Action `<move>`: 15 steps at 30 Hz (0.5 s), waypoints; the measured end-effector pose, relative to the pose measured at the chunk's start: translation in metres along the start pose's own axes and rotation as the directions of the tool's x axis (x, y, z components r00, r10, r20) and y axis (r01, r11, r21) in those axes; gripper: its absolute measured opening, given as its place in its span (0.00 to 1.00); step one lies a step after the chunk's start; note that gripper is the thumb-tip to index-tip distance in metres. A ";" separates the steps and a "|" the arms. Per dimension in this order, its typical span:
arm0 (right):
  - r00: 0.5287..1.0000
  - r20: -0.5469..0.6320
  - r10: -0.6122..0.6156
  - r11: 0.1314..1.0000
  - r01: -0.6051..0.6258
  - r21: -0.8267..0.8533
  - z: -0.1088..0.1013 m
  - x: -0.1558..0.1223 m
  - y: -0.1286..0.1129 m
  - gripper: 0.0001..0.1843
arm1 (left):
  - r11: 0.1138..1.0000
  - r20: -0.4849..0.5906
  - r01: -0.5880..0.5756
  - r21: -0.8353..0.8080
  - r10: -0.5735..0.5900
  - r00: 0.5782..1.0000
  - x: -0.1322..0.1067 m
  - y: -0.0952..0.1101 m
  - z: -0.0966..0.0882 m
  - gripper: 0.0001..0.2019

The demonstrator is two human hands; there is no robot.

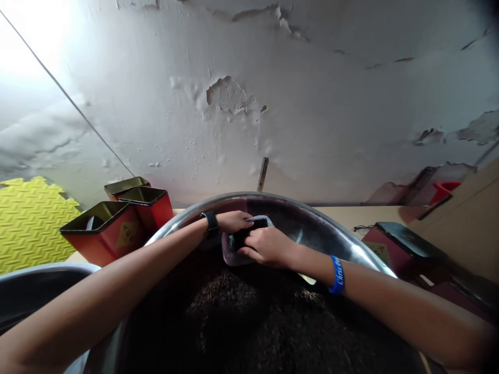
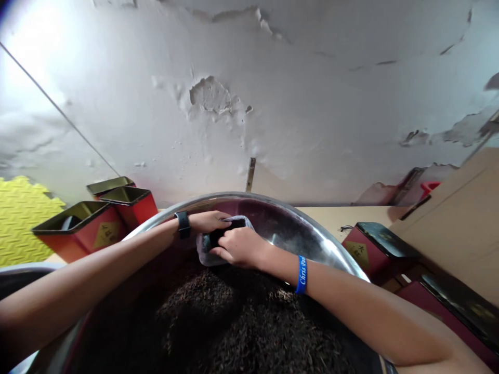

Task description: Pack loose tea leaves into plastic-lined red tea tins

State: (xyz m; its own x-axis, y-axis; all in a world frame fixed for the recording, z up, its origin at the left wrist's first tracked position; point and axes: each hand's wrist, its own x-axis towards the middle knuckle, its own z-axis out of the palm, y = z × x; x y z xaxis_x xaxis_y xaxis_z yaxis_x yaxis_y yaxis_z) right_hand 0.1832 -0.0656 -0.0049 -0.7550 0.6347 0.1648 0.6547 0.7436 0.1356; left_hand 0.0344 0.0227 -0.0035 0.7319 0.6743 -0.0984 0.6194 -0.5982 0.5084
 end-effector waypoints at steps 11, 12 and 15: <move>0.869 0.178 -0.462 0.866 0.398 0.303 0.032 -0.016 -0.060 0.37 | 0.976 -0.051 0.059 0.210 -0.049 0.997 -0.007 -0.012 -0.014 0.21; 0.854 0.252 -0.455 0.868 0.361 0.342 0.035 -0.017 -0.059 0.43 | 0.976 -0.049 0.058 0.208 -0.049 0.998 -0.007 -0.013 -0.015 0.22; 0.789 0.404 -0.463 0.866 0.304 0.398 0.037 -0.017 -0.058 0.47 | 0.983 -0.030 0.042 0.177 -0.037 0.999 -0.006 -0.014 -0.016 0.24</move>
State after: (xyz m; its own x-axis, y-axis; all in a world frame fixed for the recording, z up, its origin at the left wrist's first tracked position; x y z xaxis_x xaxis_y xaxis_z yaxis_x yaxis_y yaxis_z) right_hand 0.1568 -0.1114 -0.0517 -0.9133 0.2415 -0.3279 0.3229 0.9202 -0.2215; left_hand 0.0163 0.0337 0.0033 0.6994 0.7088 -0.0917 0.6902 -0.6366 0.3441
